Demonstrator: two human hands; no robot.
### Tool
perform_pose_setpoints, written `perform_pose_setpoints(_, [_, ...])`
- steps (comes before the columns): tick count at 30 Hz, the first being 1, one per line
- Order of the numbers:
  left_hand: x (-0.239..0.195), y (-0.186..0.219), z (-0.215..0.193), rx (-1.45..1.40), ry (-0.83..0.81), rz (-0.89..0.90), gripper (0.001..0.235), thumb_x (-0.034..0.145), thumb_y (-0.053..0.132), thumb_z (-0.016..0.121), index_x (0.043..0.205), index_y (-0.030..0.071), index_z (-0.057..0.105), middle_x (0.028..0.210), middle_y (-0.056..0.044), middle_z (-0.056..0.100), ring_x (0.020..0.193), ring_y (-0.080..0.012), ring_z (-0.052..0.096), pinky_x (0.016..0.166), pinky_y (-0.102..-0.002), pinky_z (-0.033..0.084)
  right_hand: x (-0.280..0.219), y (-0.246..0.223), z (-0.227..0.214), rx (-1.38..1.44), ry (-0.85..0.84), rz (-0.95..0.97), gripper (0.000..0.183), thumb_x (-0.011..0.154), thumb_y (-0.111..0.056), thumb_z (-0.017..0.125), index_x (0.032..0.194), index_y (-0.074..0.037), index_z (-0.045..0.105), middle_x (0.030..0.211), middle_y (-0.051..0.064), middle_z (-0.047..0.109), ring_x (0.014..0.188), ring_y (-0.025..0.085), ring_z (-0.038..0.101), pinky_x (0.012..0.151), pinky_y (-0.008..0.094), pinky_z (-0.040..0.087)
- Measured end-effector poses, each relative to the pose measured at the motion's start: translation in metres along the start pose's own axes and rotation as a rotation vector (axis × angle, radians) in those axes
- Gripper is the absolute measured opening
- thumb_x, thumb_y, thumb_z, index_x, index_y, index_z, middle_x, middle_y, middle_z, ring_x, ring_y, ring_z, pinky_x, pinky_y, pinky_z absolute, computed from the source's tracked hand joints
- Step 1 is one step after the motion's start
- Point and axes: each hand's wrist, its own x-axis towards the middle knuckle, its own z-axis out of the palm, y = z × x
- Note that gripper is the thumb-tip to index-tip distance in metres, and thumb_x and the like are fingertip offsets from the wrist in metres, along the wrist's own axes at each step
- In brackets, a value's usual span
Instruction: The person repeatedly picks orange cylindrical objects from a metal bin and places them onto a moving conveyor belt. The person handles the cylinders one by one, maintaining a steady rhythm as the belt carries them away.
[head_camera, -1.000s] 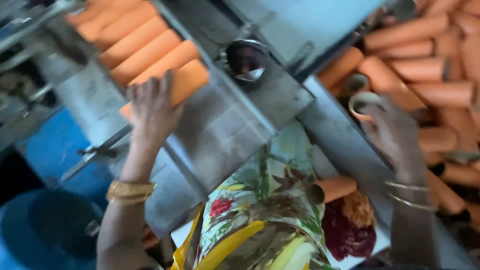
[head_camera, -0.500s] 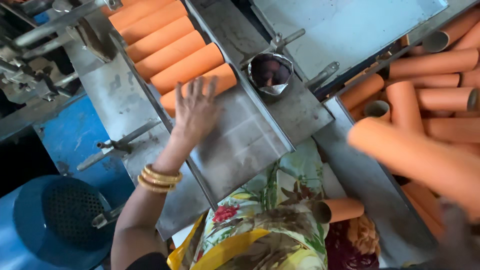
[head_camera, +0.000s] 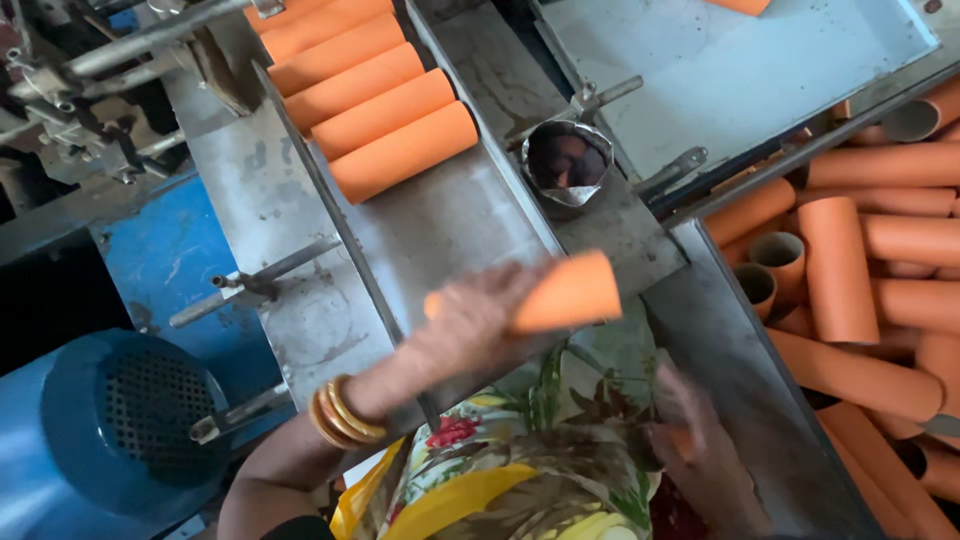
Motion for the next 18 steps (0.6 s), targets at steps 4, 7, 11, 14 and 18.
perform_pose_setpoints(4, [0.01,-0.066,0.004,0.095,0.216,-0.262,0.102,0.067,0.025,0.083,0.156,0.016,0.036,0.112,-0.014,0.057,0.099,-0.0347,0.06,0.085,-0.049,0.048,-0.006,0.056,0.008,-0.486,-0.295,0.084,0.087,0.073,-0.016,0.085,0.15,-0.023,0.044,0.145,0.012,0.051,0.129,0.032,0.055,0.102,0.045,0.05])
perform_pose_setpoints(7, [0.02,-0.103,0.006,0.237,0.192,-0.377,0.095,0.072,0.016,0.077,0.159,0.015,0.037,0.115,-0.015,0.055,0.104,-0.0349,0.058,0.093,-0.049,0.045,-0.015,0.074,0.024,-0.599,-0.143,-0.115,0.091,0.063,-0.014,0.081,0.147,-0.018,0.048,0.137,0.017,0.056,0.124,0.04,0.056,0.095,0.05,0.047])
perform_pose_setpoints(11, [0.024,-0.113,0.006,0.402,0.235,-0.412,0.088,0.074,0.021,0.076,0.154,0.014,0.04,0.12,-0.015,0.057,0.11,-0.0324,0.058,0.101,-0.054,0.043,-0.013,0.068,0.014,-0.608,-0.028,-0.056,0.077,0.066,-0.016,0.074,0.141,-0.024,0.057,0.121,0.011,0.068,0.112,0.036,0.065,0.094,0.048,0.052])
perform_pose_setpoints(14, [0.023,-0.094,0.0,0.328,0.332,-0.326,0.084,0.072,0.026,0.077,0.148,0.014,0.044,0.13,-0.017,0.058,0.123,-0.0348,0.057,0.105,-0.056,0.04,-0.016,0.055,-0.025,-0.778,0.01,0.244,0.059,0.086,-0.044,0.077,0.137,-0.023,0.057,0.118,0.008,0.069,0.11,0.028,0.072,0.096,0.04,0.059])
perform_pose_setpoints(18, [0.017,-0.035,-0.018,-0.195,0.183,-0.1,0.074,0.09,0.04,0.079,0.151,0.013,0.047,0.14,-0.014,0.059,0.128,-0.036,0.055,0.112,-0.054,0.044,-0.036,0.013,-0.082,-0.334,0.21,-0.158,0.079,0.078,-0.033,0.085,0.14,0.002,0.052,0.12,0.024,0.068,0.109,0.034,0.071,0.091,0.047,0.058])
